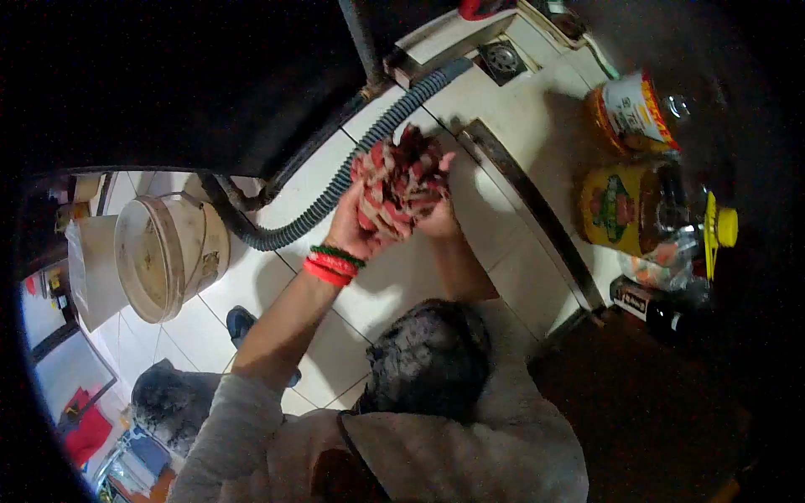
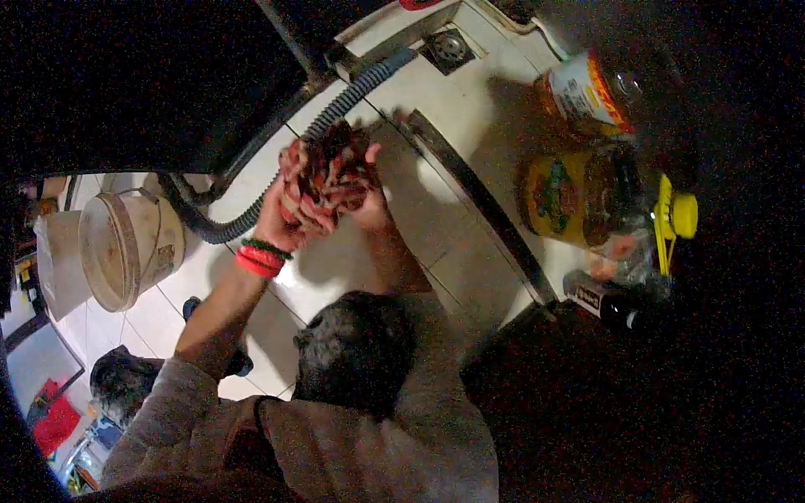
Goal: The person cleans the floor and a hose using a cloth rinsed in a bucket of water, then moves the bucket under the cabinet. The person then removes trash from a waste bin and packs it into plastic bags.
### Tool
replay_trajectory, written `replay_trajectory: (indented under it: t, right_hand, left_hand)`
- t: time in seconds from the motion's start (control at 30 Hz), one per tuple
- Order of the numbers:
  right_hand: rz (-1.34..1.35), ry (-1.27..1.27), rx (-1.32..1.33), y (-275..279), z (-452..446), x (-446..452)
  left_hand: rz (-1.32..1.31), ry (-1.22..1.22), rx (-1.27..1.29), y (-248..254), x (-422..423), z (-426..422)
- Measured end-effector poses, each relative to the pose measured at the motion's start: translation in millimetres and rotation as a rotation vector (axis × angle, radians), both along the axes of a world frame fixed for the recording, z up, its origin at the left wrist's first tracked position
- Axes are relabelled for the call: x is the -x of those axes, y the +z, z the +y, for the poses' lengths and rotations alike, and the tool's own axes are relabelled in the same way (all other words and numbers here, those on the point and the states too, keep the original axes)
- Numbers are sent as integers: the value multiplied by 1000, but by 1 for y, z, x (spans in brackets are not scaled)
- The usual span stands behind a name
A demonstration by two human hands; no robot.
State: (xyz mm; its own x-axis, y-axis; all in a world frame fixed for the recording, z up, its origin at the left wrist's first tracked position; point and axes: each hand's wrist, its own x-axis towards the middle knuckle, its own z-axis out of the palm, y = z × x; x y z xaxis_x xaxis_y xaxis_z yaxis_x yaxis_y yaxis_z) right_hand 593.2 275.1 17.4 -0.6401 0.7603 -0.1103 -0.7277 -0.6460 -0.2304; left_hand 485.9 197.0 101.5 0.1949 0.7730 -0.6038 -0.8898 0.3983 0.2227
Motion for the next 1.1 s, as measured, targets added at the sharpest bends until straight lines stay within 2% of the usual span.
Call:
replay_trajectory:
  t: [0.03,0.07,0.17,0.2,0.27,0.3,0.37,0.43,0.47,0.5,0.57,0.63,0.67,0.7,0.73,0.77,0.8,0.83,0.87,0.9,0.97,1.03,1.1]
  right_hand:
    - [153,-19,104,3,-1,5]
    - [166,72,34,1,6,2]
    - [123,164,62,6,-3,2]
    - [83,173,87,-7,-3,1]
    - [115,135,75,-11,-15,-6]
    - [146,99,58,-13,-21,-10]
    - [245,95,-6,-14,-33,-13]
    - [-187,54,-152,-15,-46,-10]
    - [-323,0,-115,-10,-49,-4]
    - [-324,-5,-112,-5,-44,-3]
    - [-26,77,-187,2,-31,2]
    - [-111,145,-230,3,-18,-8]
    - [-189,236,-468,2,-8,-6]
    - [-268,325,-707,3,-2,-5]
    - [-338,327,-590,14,-8,-3]
    - [-339,321,-591,16,-11,-4]
    - [-409,323,-427,18,-14,-5]
    - [-474,325,-264,20,-15,-6]
    - [-336,335,-187,27,-17,-4]
    - [-332,336,-182,26,-15,-2]
    - [-326,320,-695,24,-9,0]
    - [-308,297,-767,24,7,-2]
    - [-438,268,-900,21,20,-6]
  left_hand:
    - [-113,13,55,0,-2,-5]
    - [-285,-74,-52,-23,5,-14]
    - [-413,-80,-19,-26,0,-14]
    - [-412,-80,-13,-24,-1,-15]
    - [-1,68,85,-12,2,-17]
    - [-1,73,82,-16,8,-17]
    - [-468,179,66,-32,19,-16]
    - [-561,182,11,-48,17,-17]
    - [-448,137,-25,-54,10,-19]
    - [-520,88,-85,-58,10,-25]
    - [-650,-22,-210,-61,8,-37]
    - [-393,-86,-53,-62,8,-46]
    - [-698,-167,-78,-67,11,-46]
    - [-697,-166,-72,-70,17,-51]
    - [-701,-200,-82,-71,26,-54]
    - [-705,-236,-93,-57,29,-49]
    - [-304,-217,-59,-40,30,-51]
    - [-299,-218,-62,-25,30,-47]
    - [-233,-222,-73,-16,31,-44]
    - [-169,-225,-78,-13,32,-44]
    - [-216,-330,-78,-35,41,-47]
    - [-141,-567,-246,-39,43,-33]
    - [-39,-679,-172,-30,40,-9]
